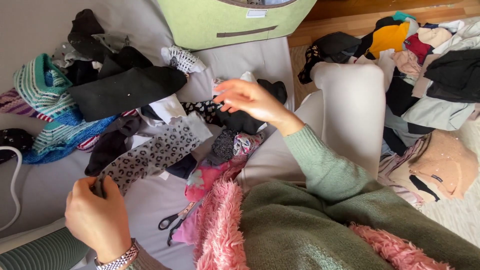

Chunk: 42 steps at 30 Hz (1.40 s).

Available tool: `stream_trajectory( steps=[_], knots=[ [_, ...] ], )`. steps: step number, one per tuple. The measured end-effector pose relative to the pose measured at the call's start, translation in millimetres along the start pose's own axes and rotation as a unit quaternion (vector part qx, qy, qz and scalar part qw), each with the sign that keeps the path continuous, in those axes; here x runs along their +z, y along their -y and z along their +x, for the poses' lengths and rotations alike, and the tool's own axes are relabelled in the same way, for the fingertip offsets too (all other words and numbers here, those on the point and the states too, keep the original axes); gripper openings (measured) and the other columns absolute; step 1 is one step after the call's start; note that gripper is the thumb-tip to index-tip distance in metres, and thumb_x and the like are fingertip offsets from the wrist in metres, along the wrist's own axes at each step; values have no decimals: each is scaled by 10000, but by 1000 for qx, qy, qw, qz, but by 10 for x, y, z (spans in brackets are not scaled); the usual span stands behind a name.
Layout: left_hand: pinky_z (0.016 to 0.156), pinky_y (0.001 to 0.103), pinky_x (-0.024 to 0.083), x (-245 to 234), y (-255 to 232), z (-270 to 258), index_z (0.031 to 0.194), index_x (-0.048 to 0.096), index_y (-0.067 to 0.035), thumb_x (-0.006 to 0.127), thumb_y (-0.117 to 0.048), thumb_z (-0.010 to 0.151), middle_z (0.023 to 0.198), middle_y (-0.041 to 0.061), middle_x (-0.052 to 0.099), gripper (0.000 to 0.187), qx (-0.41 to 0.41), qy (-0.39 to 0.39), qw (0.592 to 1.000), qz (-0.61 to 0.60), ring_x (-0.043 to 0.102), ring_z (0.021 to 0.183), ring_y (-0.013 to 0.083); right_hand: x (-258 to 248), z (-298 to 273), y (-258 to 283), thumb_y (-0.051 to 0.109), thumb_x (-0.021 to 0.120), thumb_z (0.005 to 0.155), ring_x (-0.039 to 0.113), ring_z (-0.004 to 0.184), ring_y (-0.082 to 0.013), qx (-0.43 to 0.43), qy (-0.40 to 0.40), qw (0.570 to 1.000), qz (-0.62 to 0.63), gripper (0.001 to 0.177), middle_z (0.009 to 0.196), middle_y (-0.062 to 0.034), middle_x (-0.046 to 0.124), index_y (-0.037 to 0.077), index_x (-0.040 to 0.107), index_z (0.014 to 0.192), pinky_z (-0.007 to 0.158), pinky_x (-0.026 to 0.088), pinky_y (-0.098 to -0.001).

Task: The person sits on the floor and folds individual socks by hand, turning them inside out and rolling them into compact bundles. The folded socks are placed into a green fabric storage bin. The person handles multiple socks of different colors and patterns one at a time.

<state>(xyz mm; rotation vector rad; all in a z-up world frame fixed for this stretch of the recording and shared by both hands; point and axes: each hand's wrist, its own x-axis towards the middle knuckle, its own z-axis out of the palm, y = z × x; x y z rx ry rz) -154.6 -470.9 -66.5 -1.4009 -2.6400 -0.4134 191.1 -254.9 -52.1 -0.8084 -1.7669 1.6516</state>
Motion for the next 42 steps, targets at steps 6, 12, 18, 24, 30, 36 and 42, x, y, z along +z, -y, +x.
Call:
stream_trajectory(
  steps=[6,12,18,24,30,36,42],
  knots=[
    [688,543,493,24,-388,56,1127,766,-143,842,-231,912,1106,150,670,245,67,-77,992,78,617,949,395,-451,-206,-366,348,800,858,590,1113,-325,92,-88,867,-481,342,1165,-109,664,130,683,1095,890,450,-429],
    [789,429,551,179,-1157,120,1036,757,-103,918,-146,689,989,103,667,385,228,20,969,-97,698,875,318,-373,-264,-632,367,856,791,587,1030,-285,-24,-60,836,-545,266,1001,-63,622,137,739,855,895,472,-405],
    [741,392,572,522,-1643,-56,914,775,-123,781,-236,921,852,68,728,113,279,115,938,-172,738,797,283,-395,-213,-351,241,714,992,567,919,-66,-7,-126,989,-80,111,915,57,662,134,708,1023,867,510,-243],
    [995,681,446,-172,-2140,106,1320,553,140,741,-341,919,1210,399,621,654,251,315,750,-524,595,1166,591,-229,-213,-241,65,635,1019,730,996,-170,-52,-140,966,211,223,1076,-80,716,79,576,1234,877,630,-362],
    [936,507,553,57,-2151,180,1183,651,-12,659,-28,976,1046,192,724,208,178,259,716,-624,712,1100,350,-109,-166,-139,-30,637,949,646,1078,-191,-120,-101,935,317,226,1061,-50,632,74,519,1112,1001,533,-377],
    [686,366,547,-231,-1585,242,992,732,-63,718,-67,910,753,121,694,83,140,323,779,-519,608,735,179,14,-144,133,80,709,974,716,1015,-224,-43,-217,902,371,229,1140,-77,729,66,625,1187,924,591,-444],
    [779,374,473,-336,-809,255,1151,713,-190,648,-271,872,943,60,758,298,7,314,924,-218,678,872,245,346,-35,-295,131,690,946,738,1009,-227,56,-122,973,188,243,1141,-137,748,13,688,1158,900,621,-332]
  ],
)
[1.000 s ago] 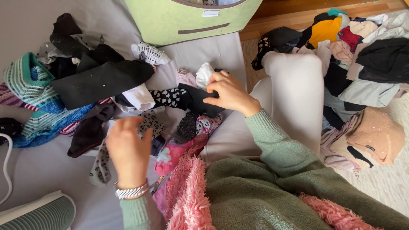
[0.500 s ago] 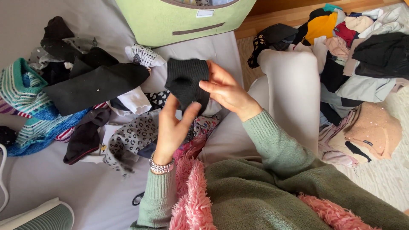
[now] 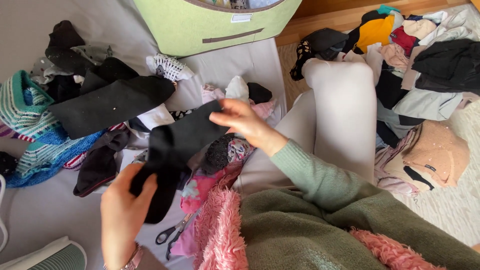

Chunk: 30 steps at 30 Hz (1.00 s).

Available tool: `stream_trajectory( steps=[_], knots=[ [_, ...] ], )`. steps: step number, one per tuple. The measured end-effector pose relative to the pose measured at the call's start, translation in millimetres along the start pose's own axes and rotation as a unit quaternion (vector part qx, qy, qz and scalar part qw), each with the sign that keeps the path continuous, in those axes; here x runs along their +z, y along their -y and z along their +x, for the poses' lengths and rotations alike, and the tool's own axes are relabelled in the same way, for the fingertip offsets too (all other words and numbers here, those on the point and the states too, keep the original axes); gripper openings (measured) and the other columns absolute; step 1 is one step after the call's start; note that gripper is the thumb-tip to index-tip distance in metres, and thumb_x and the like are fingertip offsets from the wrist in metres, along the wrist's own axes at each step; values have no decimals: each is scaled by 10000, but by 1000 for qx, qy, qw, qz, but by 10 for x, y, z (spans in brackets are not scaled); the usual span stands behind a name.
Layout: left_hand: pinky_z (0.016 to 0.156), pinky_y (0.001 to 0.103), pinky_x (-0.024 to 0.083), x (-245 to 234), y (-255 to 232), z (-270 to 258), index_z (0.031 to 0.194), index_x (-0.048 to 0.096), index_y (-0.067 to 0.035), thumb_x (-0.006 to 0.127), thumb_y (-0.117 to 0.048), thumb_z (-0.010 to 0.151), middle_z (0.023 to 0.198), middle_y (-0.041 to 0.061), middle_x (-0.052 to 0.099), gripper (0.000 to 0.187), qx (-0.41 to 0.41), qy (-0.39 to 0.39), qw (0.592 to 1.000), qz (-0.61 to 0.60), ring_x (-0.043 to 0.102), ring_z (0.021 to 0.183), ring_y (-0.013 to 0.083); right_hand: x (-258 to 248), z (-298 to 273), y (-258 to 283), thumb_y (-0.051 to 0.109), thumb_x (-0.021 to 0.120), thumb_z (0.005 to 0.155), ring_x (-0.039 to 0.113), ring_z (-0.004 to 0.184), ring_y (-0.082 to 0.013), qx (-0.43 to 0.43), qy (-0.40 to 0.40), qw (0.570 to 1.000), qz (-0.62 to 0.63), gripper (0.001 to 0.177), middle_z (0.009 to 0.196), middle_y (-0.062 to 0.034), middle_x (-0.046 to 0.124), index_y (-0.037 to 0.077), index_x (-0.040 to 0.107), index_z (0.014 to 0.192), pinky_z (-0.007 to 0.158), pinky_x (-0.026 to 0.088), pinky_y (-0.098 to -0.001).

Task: The person sits on the floor and folds individual socks by hand, turning them inside out and rolling them into compact bundles. The folded socks are placed into a green fabric storage bin. The person handles multiple socks of different colors and patterns one at a time.

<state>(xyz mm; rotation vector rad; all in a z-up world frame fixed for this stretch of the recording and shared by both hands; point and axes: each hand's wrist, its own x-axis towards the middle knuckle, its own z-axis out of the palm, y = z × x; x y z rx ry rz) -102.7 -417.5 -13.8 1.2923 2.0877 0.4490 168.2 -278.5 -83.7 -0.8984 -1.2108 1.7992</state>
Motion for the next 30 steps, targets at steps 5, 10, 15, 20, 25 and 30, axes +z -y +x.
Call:
stream_trajectory(
  steps=[5,10,15,20,25,30],
  knots=[
    [739,457,505,-140,49,-95,1385,600,-198,684,-381,912,781,116,733,515,-122,3,989,87,686,703,337,326,-33,-309,195,681,952,704,1003,-129,63,37,995,-67,299,1148,-37,743,86,651,1229,687,583,-246],
    [682,530,550,146,406,72,1438,585,-138,714,-596,859,681,96,716,750,-79,-44,979,180,728,723,419,405,2,-621,66,631,979,644,1117,-128,30,83,994,-68,330,1206,-61,698,34,605,1307,1006,511,-270],
    [587,462,524,219,366,80,970,675,-151,706,-534,923,705,129,716,388,-78,-26,977,195,703,710,392,389,-22,-566,230,667,918,622,1202,-154,104,107,954,-259,547,1371,-49,645,89,522,1427,1038,466,-273],
    [683,438,461,134,360,-42,892,671,-65,783,-375,876,914,113,604,329,86,-63,990,97,595,777,323,374,16,-665,110,580,993,560,1297,-164,32,145,969,-198,402,1411,-52,616,113,580,1395,1144,390,-293],
    [602,320,309,28,31,-226,818,426,-103,672,-385,985,704,10,283,410,62,57,993,-80,242,710,154,428,-20,-395,141,483,1079,552,1346,-159,0,166,976,-140,276,1369,-44,655,123,657,1293,1211,348,-317],
    [672,239,394,75,-273,-259,960,619,-97,655,-279,990,808,-53,501,188,84,51,941,-324,430,786,65,458,-63,-136,480,555,950,609,1014,-85,214,74,965,-129,394,1223,18,682,267,663,1263,814,495,-249]
  ],
)
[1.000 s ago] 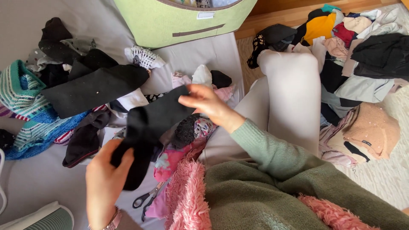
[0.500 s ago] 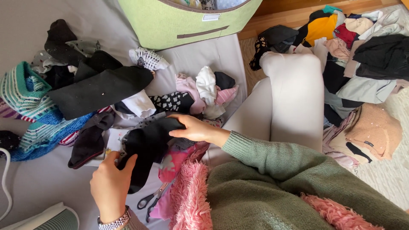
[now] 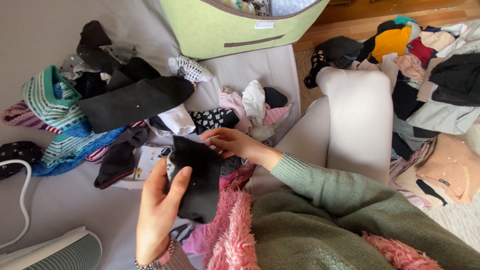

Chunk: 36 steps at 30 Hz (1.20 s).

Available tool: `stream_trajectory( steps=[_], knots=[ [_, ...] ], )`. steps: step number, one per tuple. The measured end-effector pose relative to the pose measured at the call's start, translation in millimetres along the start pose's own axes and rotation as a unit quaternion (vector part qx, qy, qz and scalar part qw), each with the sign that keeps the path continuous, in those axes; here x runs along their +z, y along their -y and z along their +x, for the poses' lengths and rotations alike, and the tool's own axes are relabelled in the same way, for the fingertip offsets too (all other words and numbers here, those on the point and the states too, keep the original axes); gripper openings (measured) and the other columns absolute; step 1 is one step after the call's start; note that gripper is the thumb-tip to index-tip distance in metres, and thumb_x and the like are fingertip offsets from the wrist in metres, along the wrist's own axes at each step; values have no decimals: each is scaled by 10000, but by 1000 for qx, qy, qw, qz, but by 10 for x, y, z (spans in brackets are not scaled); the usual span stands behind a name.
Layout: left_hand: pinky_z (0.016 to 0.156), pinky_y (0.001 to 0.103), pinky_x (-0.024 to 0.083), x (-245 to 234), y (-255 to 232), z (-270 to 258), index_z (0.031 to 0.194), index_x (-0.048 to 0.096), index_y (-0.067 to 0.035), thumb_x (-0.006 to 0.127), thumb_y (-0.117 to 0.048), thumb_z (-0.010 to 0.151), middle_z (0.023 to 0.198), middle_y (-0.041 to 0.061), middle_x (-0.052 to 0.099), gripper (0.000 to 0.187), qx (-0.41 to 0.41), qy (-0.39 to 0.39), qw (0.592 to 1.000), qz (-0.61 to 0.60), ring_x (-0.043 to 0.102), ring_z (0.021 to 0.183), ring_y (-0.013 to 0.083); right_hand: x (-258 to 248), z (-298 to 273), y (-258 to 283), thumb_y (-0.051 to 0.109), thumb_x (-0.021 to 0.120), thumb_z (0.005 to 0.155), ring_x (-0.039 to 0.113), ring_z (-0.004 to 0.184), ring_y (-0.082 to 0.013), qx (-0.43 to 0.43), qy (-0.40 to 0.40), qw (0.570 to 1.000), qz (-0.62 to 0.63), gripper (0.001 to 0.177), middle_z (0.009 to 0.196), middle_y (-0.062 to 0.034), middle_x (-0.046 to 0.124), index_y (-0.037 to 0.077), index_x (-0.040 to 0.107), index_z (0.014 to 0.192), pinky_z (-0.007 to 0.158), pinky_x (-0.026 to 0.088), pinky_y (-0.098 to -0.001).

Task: The person sits on the floor and folds individual socks by hand, turning them inside out and rolling them into compact bundles. The folded socks are placed into a green fabric storage bin. The person handles multiple socks of different colors and patterns one at a time.

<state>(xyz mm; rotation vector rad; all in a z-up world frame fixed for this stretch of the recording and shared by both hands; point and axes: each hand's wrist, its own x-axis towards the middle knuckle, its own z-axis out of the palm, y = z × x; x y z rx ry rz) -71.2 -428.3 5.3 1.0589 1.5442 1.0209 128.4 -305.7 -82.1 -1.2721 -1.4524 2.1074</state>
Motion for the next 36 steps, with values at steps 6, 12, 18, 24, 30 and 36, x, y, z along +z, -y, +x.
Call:
stream_trajectory(
  steps=[6,12,18,24,30,36],
  knots=[
    [608,244,343,119,103,17,864,476,-160,714,-21,818,767,-52,473,279,70,74,993,-57,397,664,63,-125,116,-204,558,289,1036,270,1521,-189,-20,223,917,331,717,1657,-67,309,133,260,1613,1208,264,-418],
    [795,300,580,219,330,-46,1456,454,-133,740,-159,812,1150,77,699,704,-65,105,989,-76,643,953,138,-11,-13,-47,218,732,883,717,933,-219,41,-47,972,225,364,1065,-87,746,45,683,1200,728,596,-319],
    [981,262,488,-76,436,-322,1470,539,-167,695,-189,787,1271,-18,692,701,-81,99,992,-11,596,1140,93,277,-162,63,154,707,888,743,861,-239,39,3,989,140,443,1107,-108,744,17,631,1303,519,625,-307],
    [895,347,512,-626,618,-753,1481,459,-356,651,-319,768,1103,41,782,739,-245,36,924,291,732,1047,299,666,-120,-13,129,660,943,739,721,-270,32,110,991,69,477,1058,-151,677,34,491,1380,592,636,-317],
    [769,457,501,-891,853,-1241,1068,515,-122,535,-406,888,968,213,750,336,-343,39,847,404,667,932,481,1106,218,-742,72,613,1003,760,906,-309,-64,266,962,28,377,991,-160,697,0,490,1352,765,637,-295],
    [679,415,569,-821,1650,-1407,1014,592,-198,735,-678,727,888,2,692,576,-181,-137,726,649,724,849,266,1157,72,-738,108,623,976,533,1369,-182,-126,270,940,-168,497,1452,-91,563,119,467,1449,1090,485,-318]
  ],
)
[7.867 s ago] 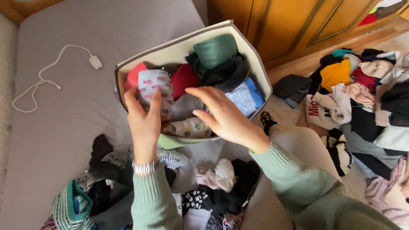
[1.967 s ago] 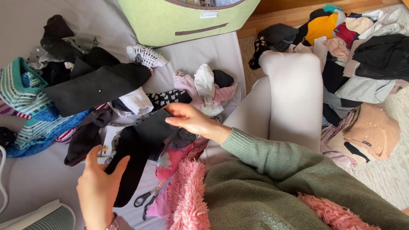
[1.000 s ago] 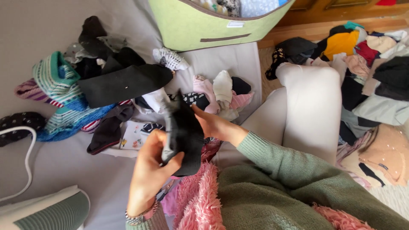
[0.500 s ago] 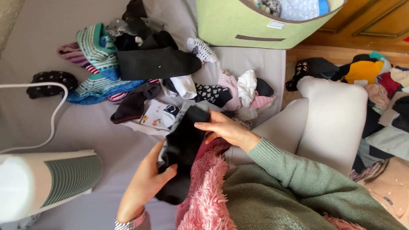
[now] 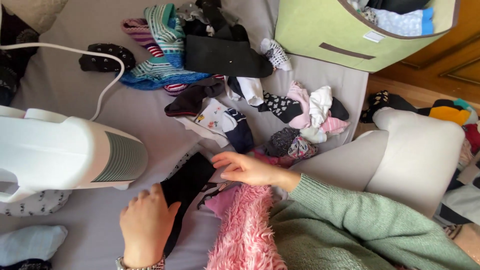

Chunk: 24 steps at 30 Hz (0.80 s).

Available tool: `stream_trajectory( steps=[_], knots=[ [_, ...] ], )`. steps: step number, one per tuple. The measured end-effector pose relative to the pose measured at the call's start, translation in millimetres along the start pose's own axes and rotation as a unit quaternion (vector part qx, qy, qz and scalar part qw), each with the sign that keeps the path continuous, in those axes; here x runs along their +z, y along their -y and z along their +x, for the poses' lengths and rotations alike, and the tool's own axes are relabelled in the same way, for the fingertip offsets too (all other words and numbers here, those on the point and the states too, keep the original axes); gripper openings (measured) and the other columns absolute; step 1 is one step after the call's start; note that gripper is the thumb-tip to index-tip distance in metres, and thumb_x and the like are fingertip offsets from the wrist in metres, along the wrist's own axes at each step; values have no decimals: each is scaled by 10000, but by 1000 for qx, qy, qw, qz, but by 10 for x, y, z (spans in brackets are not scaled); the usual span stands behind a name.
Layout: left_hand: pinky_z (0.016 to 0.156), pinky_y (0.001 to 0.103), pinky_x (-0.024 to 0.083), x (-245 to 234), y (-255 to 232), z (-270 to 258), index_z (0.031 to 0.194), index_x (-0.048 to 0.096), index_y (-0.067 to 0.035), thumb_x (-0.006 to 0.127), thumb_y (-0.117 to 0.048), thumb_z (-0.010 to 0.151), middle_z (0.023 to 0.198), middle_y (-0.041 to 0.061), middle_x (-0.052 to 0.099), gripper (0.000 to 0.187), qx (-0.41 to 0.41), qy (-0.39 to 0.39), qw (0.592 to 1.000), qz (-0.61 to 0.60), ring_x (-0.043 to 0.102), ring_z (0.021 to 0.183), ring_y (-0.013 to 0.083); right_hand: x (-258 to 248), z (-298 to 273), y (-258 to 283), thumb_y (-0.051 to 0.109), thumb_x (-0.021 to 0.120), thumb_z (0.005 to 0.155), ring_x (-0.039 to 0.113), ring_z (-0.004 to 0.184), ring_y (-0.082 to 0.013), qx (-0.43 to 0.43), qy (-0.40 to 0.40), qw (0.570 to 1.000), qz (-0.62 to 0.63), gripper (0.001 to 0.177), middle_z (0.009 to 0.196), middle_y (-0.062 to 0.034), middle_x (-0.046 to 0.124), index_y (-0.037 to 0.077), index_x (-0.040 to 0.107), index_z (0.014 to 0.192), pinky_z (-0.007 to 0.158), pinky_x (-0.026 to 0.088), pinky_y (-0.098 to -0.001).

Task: The person sits on the floor and folds individual socks by hand, turning them inside out and rolling them into compact bundles. The folded socks are placed into a green fabric storage bin. The person handles multiple socks of different colors and patterns one at a time.

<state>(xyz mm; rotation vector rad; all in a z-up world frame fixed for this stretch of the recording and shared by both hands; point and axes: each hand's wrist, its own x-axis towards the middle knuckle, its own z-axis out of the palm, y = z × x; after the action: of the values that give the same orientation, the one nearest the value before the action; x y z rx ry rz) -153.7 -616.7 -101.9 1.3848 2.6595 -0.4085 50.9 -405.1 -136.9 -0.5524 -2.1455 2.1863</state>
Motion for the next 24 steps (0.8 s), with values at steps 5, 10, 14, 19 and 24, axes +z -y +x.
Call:
stream_trajectory(
  steps=[5,10,14,19,24],
  knots=[
    [713,493,600,-328,-373,158,1222,568,-218,727,-567,815,985,50,710,559,55,53,988,-137,722,915,327,-25,-45,209,146,613,978,570,1272,-168,14,-23,999,-27,455,1449,-47,565,131,501,1419,1036,502,-311],
    [630,449,580,-179,-637,277,1036,615,-203,803,-605,731,846,31,701,538,105,-59,988,-95,720,787,289,-57,-90,446,144,609,971,617,1085,-116,39,-69,996,-51,437,1442,-20,574,128,515,1397,855,582,-255],
    [574,423,583,-281,-831,356,1012,612,-162,777,-619,805,828,47,692,528,134,-78,983,-94,712,752,290,-136,-100,519,163,616,971,625,1178,-163,8,-121,985,-121,429,1441,-25,560,131,517,1387,914,559,-304],
    [568,407,589,-392,-1036,493,1149,634,-143,731,-562,859,872,59,688,519,133,-152,975,-96,711,752,280,-232,-82,499,178,626,964,627,1204,-209,2,-170,971,-166,480,1453,-60,542,129,490,1422,989,524,-353],
    [601,412,599,-462,-1134,596,1183,615,-128,766,-506,830,927,62,683,539,147,-146,972,-107,713,794,278,-310,-66,428,215,636,967,625,1133,-198,8,-172,973,-154,543,1462,-63,519,123,449,1468,963,529,-341]
  ],
)
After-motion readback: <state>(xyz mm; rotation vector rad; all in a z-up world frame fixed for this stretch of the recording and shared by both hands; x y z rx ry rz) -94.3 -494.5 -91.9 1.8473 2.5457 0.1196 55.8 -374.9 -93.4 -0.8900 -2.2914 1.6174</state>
